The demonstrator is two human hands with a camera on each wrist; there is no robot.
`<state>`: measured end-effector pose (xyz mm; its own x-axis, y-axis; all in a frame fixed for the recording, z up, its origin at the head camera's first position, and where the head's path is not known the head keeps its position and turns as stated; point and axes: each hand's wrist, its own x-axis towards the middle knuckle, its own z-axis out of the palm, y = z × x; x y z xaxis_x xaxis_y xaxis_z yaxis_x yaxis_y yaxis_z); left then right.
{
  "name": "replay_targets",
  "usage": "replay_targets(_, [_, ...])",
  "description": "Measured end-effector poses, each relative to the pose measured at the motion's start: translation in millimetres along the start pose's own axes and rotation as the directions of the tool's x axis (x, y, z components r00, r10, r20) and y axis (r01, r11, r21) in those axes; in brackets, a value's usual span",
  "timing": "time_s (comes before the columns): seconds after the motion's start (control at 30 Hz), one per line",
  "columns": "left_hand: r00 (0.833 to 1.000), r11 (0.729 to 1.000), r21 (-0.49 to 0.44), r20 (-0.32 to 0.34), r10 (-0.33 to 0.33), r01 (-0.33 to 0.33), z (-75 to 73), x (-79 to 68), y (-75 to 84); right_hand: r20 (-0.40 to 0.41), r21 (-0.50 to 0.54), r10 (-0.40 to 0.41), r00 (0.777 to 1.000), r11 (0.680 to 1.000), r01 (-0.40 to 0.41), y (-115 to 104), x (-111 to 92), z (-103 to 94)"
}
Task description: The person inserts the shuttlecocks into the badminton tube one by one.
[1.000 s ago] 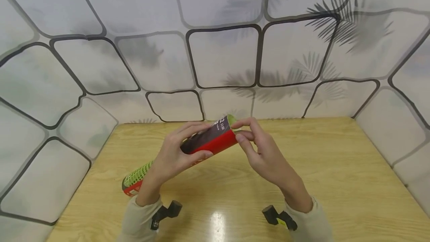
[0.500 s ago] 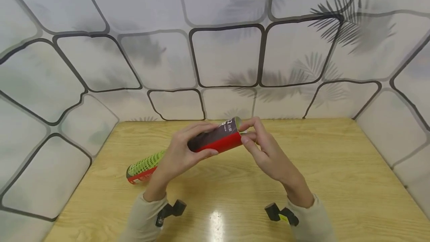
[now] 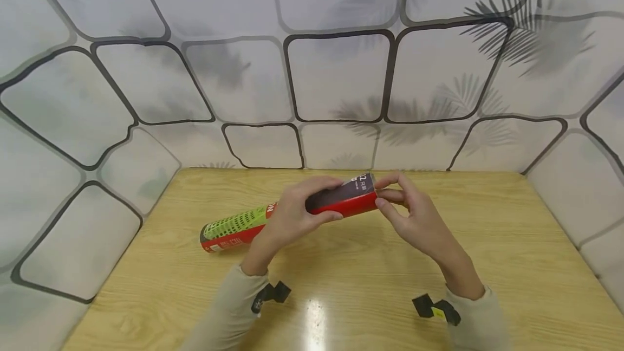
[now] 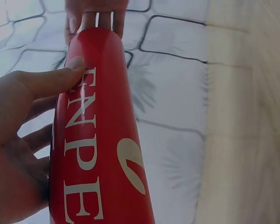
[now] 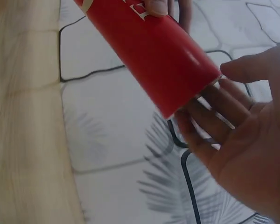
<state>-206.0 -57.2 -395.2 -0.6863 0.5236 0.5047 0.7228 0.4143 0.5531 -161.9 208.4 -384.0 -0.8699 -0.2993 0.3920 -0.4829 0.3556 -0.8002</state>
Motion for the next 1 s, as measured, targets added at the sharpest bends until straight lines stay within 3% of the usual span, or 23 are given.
replay_targets(0.13, [0.998, 0.992, 0.126, 0.066, 0.006, -0.014, 22.5, 8.4, -3.8, -0.097, -0.195, 0.090, 0.991, 0.975, -0.107, 12.9, -8.9, -10.1])
replay_targets(0.23, [0.992, 0.983, 0.183, 0.122, -0.016, -0.007, 38.5, 14.2, -7.0, -0.153, -0.281, 0.124, 0.980, 0.946, -0.163, 24.4, -15.3, -14.6])
replay_targets(0.47, [0.963, 0.975, 0.212, 0.243, -0.115, 0.063, 70.5, 25.6, -7.9, -0.224, -0.371, 0.089, 0.971, 0.913, -0.169, 51.5, -34.9, -19.1])
replay_targets(0.67, [0.959, 0.955, 0.295, 0.274, -0.076, -0.008, 91.5, 31.1, -5.7, -0.272, -0.430, 0.073, 0.960, 0.883, -0.189, 65.3, -49.8, -22.2])
replay_targets(1.0, [0.954, 0.924, 0.383, 0.281, -0.105, -0.012, 100.2, 28.6, -4.2, -0.266, -0.433, 0.084, 0.960, 0.880, -0.197, 75.3, -59.1, -16.6])
